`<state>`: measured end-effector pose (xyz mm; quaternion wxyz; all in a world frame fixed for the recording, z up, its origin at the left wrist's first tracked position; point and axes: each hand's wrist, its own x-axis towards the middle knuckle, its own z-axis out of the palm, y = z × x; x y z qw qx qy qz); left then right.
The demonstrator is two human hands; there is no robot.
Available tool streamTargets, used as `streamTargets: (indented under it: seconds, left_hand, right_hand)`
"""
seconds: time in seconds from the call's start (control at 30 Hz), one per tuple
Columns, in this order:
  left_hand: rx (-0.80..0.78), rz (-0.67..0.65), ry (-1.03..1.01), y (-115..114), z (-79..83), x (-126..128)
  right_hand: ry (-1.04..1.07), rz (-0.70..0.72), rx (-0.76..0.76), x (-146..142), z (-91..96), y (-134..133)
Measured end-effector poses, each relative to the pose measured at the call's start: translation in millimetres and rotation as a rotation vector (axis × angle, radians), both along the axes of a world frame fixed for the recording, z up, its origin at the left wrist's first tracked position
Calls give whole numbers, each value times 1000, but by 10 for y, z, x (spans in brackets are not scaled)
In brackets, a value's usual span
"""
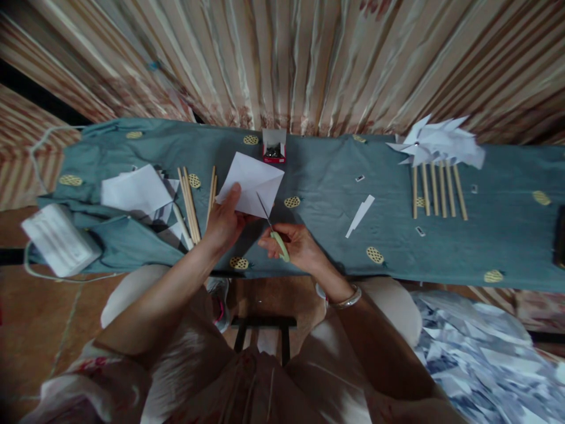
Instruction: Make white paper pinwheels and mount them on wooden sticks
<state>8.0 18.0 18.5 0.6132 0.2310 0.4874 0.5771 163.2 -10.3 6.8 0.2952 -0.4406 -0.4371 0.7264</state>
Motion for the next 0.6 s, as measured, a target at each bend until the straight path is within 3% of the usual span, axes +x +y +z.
streamTargets:
  seconds: [0.6]
  left_hand:
    - [30, -14, -14, -3, -27, -3]
  right_hand:
    - [-11, 1, 6, -8, -38, -5]
